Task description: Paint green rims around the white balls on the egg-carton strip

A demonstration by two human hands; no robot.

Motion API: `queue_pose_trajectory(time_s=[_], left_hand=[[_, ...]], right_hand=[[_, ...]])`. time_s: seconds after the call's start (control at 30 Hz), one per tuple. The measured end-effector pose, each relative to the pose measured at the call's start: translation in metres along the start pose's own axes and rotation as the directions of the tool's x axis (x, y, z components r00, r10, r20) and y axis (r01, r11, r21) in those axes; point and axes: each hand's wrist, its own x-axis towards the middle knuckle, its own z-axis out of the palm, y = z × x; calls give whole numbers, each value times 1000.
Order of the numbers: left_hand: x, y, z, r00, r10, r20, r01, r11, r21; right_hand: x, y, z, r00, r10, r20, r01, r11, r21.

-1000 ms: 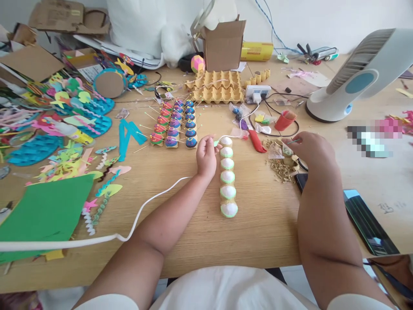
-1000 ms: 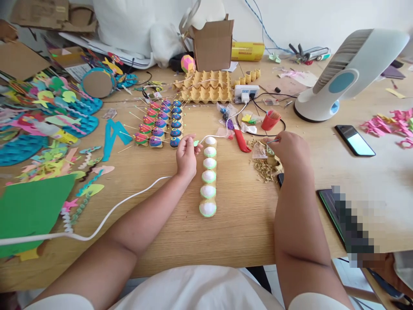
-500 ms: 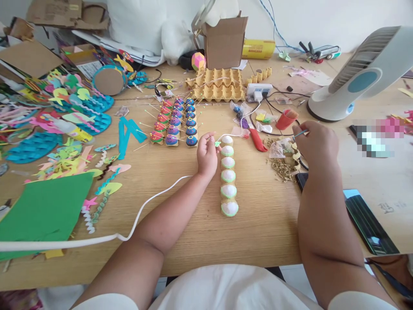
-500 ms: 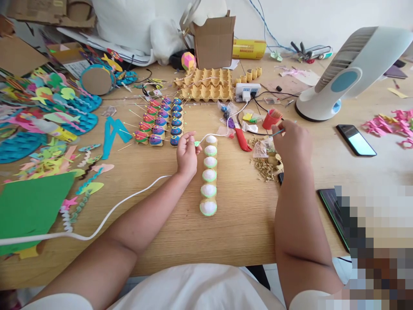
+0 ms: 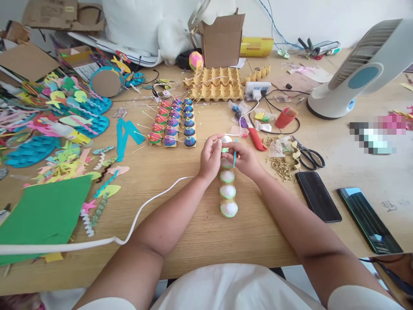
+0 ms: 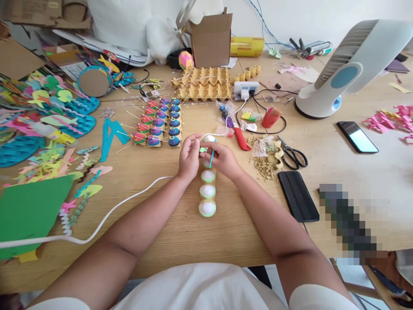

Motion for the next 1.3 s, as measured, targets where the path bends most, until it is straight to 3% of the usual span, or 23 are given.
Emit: queue_pose_trajectory(time_s=[0.2, 0.33, 0.47, 0.6, 0.7, 0.83, 1.03, 1.13, 1.3], left_hand=[[-1, -2, -2, 999, -14, 37, 16, 998, -54], [-1, 0, -4, 992, 52, 116, -56, 998, 33], [0, 2, -5, 947, 179, 265, -227, 961, 160], [-2, 4, -5, 938, 241, 248, -300, 924, 237], [-3, 4, -4, 968, 173, 180, -212, 950, 227], [0, 0, -2, 1000, -10, 7, 9, 998, 64], [8, -3, 1, 964, -189, -189, 170, 979, -109], [7, -2, 1, 967, -192, -170, 177, 979, -103], [3, 1, 2, 993, -111, -31, 107, 987, -118]], right_hand=[[-2, -3, 3, 978, 140, -152, -92, 954, 285], [-1, 1, 5, 970, 210, -122, -132, 878, 460], [0, 5, 7, 970, 219, -104, -153, 886, 438], [-1, 6, 5, 976, 160, -149, -113, 952, 283], [-2, 7, 0, 983, 98, -156, -74, 986, 149], [-2, 7, -6, 965, 53, -257, -48, 999, 24], [1, 13, -11, 936, 26, -352, -32, 999, -11], [2, 16, -12, 934, 26, -356, -31, 999, -9], [0, 14, -10, 946, -80, -315, 57, 995, -81]])
